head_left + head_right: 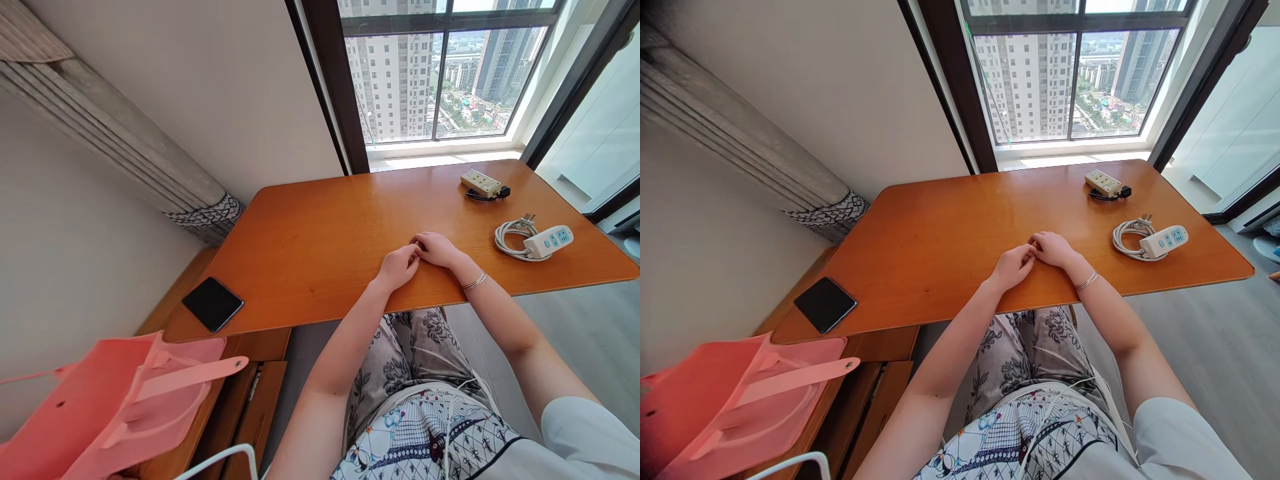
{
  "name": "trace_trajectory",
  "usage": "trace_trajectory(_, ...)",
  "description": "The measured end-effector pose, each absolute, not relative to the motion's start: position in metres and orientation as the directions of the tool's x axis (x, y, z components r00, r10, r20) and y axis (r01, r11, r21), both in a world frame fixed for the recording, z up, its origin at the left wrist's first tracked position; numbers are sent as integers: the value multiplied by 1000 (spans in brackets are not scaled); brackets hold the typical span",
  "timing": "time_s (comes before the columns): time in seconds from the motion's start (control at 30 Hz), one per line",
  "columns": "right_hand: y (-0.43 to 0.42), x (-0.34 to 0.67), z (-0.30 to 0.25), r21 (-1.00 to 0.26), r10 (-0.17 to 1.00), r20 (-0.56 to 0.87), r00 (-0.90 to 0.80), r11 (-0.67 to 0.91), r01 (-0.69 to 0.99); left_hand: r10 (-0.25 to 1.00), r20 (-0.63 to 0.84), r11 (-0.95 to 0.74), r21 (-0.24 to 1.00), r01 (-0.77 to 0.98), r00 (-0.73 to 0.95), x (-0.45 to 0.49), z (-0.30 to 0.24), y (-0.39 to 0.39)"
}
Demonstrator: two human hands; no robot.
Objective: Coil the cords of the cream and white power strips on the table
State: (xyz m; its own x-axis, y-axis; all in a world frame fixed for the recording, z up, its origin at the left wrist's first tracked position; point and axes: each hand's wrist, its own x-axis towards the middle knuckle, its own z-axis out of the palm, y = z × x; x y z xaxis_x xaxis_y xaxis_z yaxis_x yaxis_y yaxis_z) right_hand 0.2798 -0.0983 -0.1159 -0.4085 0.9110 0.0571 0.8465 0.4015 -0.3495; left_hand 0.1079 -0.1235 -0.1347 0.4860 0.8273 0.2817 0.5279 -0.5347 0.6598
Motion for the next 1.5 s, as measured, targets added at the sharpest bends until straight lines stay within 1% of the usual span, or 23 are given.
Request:
trace_trajectory(0.2, -97, 281, -119, -354, 910, 70, -408, 405, 843, 825, 276, -535, 661, 525, 493, 107, -135, -124)
trace_trajectory(0.43, -99, 281, -117, -352, 910, 69, -410, 406, 843, 811, 286, -560, 630, 538, 510, 108, -133, -127)
trace_trajectory(0.83, -98, 281, -120, -346, 908, 77, -412, 412, 843, 807, 276, -559, 642, 525, 522, 110, -135, -127)
trace_trajectory(1.33, -100, 280, -119, -339, 904, 77, -421, 421, 841, 816, 248, -548, 620, 561, 522, 110, -128, -132)
trace_trajectory(1.5, -97, 284, -124, -373, 894, 111, -435, 443, 815, 810, 252, -559, 606, 566, 529, 110, -128, -133)
